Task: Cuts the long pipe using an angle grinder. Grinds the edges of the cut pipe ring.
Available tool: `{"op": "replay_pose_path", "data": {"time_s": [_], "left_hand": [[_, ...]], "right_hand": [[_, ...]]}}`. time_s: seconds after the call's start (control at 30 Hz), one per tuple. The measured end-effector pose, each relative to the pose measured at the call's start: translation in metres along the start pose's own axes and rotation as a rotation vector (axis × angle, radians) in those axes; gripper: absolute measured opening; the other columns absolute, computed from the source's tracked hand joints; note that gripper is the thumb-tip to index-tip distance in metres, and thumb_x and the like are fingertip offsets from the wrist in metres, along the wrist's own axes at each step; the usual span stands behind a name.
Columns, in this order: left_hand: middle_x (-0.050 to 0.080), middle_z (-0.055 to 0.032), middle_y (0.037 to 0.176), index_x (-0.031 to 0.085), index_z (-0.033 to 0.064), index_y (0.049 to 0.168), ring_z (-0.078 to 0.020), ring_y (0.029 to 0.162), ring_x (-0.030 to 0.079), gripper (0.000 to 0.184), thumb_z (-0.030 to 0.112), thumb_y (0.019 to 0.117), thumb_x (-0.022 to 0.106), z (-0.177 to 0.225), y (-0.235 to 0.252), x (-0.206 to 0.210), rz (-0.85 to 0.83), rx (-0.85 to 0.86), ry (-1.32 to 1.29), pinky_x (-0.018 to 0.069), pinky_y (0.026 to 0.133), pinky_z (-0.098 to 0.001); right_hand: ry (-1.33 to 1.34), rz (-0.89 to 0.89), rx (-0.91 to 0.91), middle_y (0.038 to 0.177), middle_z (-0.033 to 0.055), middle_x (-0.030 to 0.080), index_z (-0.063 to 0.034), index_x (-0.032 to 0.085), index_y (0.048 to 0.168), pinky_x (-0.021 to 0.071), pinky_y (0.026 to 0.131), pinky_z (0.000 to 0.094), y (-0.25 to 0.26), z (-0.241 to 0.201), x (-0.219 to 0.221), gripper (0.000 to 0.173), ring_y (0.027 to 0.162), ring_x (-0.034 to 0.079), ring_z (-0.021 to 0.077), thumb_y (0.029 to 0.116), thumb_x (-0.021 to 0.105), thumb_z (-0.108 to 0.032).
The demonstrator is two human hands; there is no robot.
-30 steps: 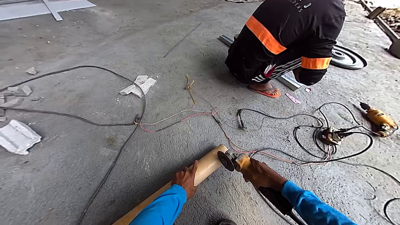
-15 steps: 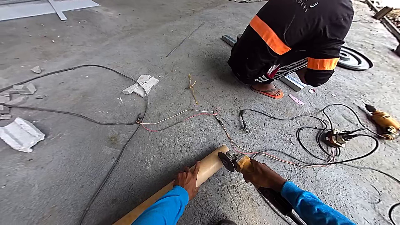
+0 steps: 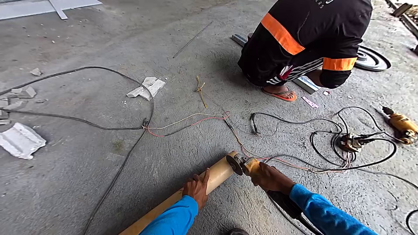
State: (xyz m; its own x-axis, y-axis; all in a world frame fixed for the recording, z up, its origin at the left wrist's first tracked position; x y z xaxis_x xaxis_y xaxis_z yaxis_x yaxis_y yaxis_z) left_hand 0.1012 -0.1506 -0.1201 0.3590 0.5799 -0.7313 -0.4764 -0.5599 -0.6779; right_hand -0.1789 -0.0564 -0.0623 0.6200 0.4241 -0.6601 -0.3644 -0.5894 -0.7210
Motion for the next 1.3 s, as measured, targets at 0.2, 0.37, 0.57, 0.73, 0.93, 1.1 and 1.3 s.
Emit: {"op": "replay_pose_path", "data": {"time_s": [0.2, 0.37, 0.57, 0.73, 0.93, 1.1, 1.3], "left_hand": [[0.044, -0.0311, 0.148, -0.003, 0.0286, 0.166, -0.0485, 0.116, 0.061, 0.106, 0.044, 0.0903, 0.069, 0.001, 0.001, 0.003, 0.008, -0.005, 0.001, 0.0527, 0.089, -0.0592], [0.043, -0.0320, 0.149, -0.004, 0.0294, 0.166, -0.0499, 0.118, 0.059, 0.105, 0.042, 0.0909, 0.069, 0.004, -0.001, 0.006, 0.016, -0.015, 0.011, 0.0525, 0.089, -0.0590], [0.042, -0.0330, 0.150, -0.003, 0.0296, 0.166, -0.0519, 0.120, 0.057, 0.103, 0.039, 0.0925, 0.068, 0.009, -0.003, 0.010, 0.030, -0.033, 0.032, 0.0524, 0.090, -0.0592], [0.042, -0.0344, 0.148, -0.004, 0.0280, 0.166, -0.0516, 0.117, 0.059, 0.103, 0.037, 0.0928, 0.069, 0.012, -0.003, 0.013, 0.031, -0.025, 0.032, 0.0504, 0.092, -0.0602], [0.042, -0.0290, 0.151, 0.004, 0.0284, 0.167, -0.0466, 0.117, 0.060, 0.107, 0.047, 0.0866, 0.072, 0.001, -0.005, 0.011, 0.065, 0.044, -0.012, 0.0535, 0.088, -0.0566], [0.043, -0.0241, 0.154, 0.015, 0.0220, 0.166, -0.0431, 0.130, 0.054, 0.120, 0.058, 0.0728, 0.082, -0.019, -0.007, 0.012, -0.077, 0.107, -0.189, 0.0493, 0.099, -0.0610], [0.055, -0.0268, 0.141, 0.011, 0.0170, 0.166, -0.0437, 0.113, 0.065, 0.113, 0.045, 0.0787, 0.077, -0.008, -0.009, 0.001, 0.004, 0.017, -0.089, 0.0528, 0.091, -0.0589]], "right_hand": [[-0.017, -0.011, 0.011, 0.117, 0.0174, 0.068, -0.0048, 0.056, 0.130, 0.0519, 0.095, 0.0582, -0.001, -0.006, -0.001, 0.074, 0.113, 0.066, 0.0343, 0.0803, 0.077, -0.055], [-0.018, -0.015, 0.006, 0.116, 0.0175, 0.069, -0.0048, 0.056, 0.131, 0.0515, 0.096, 0.0585, 0.001, -0.012, -0.004, 0.074, 0.113, 0.066, 0.0350, 0.0810, 0.077, -0.055], [-0.027, -0.011, 0.018, 0.117, 0.0174, 0.068, -0.0052, 0.056, 0.130, 0.0514, 0.097, 0.0585, 0.004, -0.016, -0.005, 0.073, 0.113, 0.066, 0.0346, 0.0806, 0.077, -0.055], [-0.035, -0.008, 0.026, 0.119, 0.0182, 0.067, -0.0045, 0.055, 0.133, 0.0512, 0.096, 0.0597, 0.006, -0.017, -0.005, 0.077, 0.115, 0.065, 0.0360, 0.0798, 0.077, -0.055], [0.000, 0.001, -0.013, 0.114, 0.0163, 0.069, -0.0048, 0.058, 0.128, 0.0523, 0.094, 0.0582, 0.008, -0.021, -0.006, 0.070, 0.110, 0.067, 0.0334, 0.0809, 0.076, -0.053], [0.268, 0.042, -0.167, 0.092, 0.0054, 0.073, -0.0060, 0.062, 0.117, 0.0574, 0.085, 0.0447, -0.004, -0.010, -0.019, 0.045, 0.086, 0.071, 0.0189, 0.0874, 0.077, -0.037], [0.238, 0.089, -0.143, 0.098, 0.0075, 0.073, -0.0063, 0.060, 0.123, 0.0565, 0.088, 0.0481, -0.020, 0.014, -0.024, 0.055, 0.092, 0.071, 0.0216, 0.0845, 0.077, -0.042]]}}
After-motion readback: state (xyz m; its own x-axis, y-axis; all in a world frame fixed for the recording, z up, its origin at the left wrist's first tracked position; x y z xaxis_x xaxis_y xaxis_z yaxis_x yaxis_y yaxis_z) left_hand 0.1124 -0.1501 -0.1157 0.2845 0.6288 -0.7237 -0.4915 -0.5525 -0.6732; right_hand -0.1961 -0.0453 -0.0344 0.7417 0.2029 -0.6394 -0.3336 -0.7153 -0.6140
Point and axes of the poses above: each hand's wrist, its own y-axis towards the middle knuckle, its own x-axis out of the palm, z = x × y, the point moved 1 cm from there along y, towards the middle knuckle
